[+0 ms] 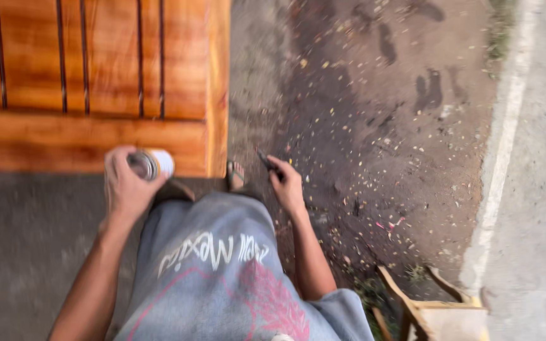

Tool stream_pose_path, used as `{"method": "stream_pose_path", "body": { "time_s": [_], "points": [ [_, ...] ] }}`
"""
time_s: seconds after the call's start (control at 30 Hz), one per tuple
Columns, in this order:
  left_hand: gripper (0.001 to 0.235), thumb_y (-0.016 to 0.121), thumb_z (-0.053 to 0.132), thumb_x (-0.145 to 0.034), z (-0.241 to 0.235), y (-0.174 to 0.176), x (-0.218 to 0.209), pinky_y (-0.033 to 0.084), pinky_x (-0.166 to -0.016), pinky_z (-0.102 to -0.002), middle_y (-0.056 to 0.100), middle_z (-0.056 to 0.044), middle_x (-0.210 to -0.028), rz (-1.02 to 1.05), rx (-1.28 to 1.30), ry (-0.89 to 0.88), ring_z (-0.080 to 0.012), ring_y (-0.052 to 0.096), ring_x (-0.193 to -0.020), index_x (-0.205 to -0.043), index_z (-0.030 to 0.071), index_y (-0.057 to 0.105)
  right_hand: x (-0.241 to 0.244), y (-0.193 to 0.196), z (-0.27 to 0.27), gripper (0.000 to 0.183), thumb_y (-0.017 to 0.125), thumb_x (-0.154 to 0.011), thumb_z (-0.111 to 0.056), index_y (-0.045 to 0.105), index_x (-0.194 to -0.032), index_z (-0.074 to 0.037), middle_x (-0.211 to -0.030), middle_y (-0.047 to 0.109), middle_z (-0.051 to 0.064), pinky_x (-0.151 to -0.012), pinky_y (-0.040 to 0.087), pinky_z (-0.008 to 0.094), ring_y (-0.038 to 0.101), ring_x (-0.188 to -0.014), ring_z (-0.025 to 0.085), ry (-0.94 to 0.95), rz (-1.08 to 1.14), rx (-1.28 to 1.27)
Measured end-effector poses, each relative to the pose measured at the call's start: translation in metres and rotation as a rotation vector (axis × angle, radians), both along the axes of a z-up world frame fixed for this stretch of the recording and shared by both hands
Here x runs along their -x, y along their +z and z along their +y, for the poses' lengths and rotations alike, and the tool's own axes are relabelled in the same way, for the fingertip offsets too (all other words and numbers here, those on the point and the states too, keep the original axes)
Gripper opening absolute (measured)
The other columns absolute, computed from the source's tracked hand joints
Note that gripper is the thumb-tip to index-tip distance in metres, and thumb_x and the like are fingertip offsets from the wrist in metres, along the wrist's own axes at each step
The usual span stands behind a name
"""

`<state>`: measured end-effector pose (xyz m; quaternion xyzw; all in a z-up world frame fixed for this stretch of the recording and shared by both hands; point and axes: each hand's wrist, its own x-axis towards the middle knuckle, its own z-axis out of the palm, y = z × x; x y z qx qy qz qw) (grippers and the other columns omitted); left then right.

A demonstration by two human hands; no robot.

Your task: The person applies wood stain to a large wooden panel using a small brush, repeatedly dipping the brush into a can of stain and brushing along the grooves and edges. The work is performed outdoors on a concrete surface with other wooden items nearby.

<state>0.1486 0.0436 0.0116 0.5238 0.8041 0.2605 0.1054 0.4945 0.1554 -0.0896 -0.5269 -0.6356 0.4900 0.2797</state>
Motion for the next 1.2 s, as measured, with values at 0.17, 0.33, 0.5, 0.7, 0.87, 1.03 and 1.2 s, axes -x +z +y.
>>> {"method": "stream_pose_path", "body": {
  "time_s": [0.17,0.33,0.5,0.7,0.87,1.03,1.2],
  "points": [
    [0.080,0.096,0.019,-0.077,-0.008,-0.004,0.009,0.045,-0.107,-0.052,0.048,-0.023,-0.136,0.011,-0.044,0.081,-0.0420,0.050,-0.128,-0.137,0.004,0.045,0.035,0.019,0.011,0.036,0.066,-0.095,0.003,0.073,-0.126,-0.015,-0.102,0.069,0.008,-0.071,0.054,0.028,0.068,-0.082,0.019,0.158,-0.043,-0.107],
    [0.079,0.097,0.015,-0.081,-0.014,-0.012,0.006,0.039,-0.114,-0.055,0.048,-0.021,-0.133,0.063,-0.058,0.056,-0.0414,0.046,-0.132,-0.135,0.003,0.040,0.065,0.011,0.022,0.047,0.065,-0.091,0.009,0.071,-0.130,-0.016,-0.112,0.064,0.010,-0.075,0.055,0.029,0.066,-0.092,0.021,0.301,-0.049,-0.235],
    [0.085,0.098,0.016,-0.081,-0.018,-0.015,0.008,0.039,-0.116,-0.056,0.045,-0.020,-0.138,0.062,-0.024,0.035,-0.0415,0.045,-0.136,-0.137,0.005,0.035,0.081,-0.011,0.027,0.049,0.067,-0.091,0.011,0.070,-0.131,-0.016,-0.115,0.062,0.011,-0.079,0.056,0.032,0.064,-0.099,0.022,0.325,-0.018,-0.308],
    [0.089,0.098,0.018,-0.083,-0.019,-0.011,0.010,0.041,-0.113,-0.055,0.042,-0.019,-0.140,0.056,0.019,0.016,-0.0386,0.045,-0.134,-0.141,0.006,0.032,0.051,-0.018,0.030,0.040,0.070,-0.092,0.007,0.076,-0.123,-0.017,-0.113,0.064,0.011,-0.077,0.057,0.032,0.065,-0.099,0.022,0.374,-0.187,-0.292],
    [0.091,0.099,0.019,-0.083,-0.013,-0.009,0.012,0.041,-0.114,-0.058,0.041,-0.019,-0.138,0.090,0.010,-0.016,-0.0379,0.045,-0.131,-0.141,0.005,0.031,0.025,0.007,0.044,0.040,0.062,-0.091,0.009,0.074,-0.125,-0.009,-0.115,0.068,0.014,-0.081,0.059,0.034,0.070,-0.100,0.021,0.328,-0.243,-0.300],
    [0.092,0.099,0.020,-0.083,-0.021,-0.010,0.010,0.043,-0.115,-0.055,0.040,-0.019,-0.140,0.069,0.030,0.021,-0.0384,0.045,-0.130,-0.142,0.005,0.030,0.039,0.040,0.055,0.026,0.069,-0.095,0.003,0.074,-0.119,-0.005,-0.102,0.073,0.011,-0.066,0.058,0.030,0.072,-0.081,0.019,0.320,-0.304,-0.268],
    [0.093,0.095,0.018,-0.079,-0.018,-0.009,0.012,0.042,-0.116,-0.057,0.039,-0.019,-0.141,0.090,0.015,-0.011,-0.0382,0.046,-0.130,-0.143,0.004,0.029,0.062,0.063,0.076,0.022,0.073,-0.095,0.000,0.074,-0.117,-0.004,-0.102,0.073,0.011,-0.064,0.059,0.030,0.073,-0.080,0.020,0.397,-0.329,-0.318]
  ]
}}
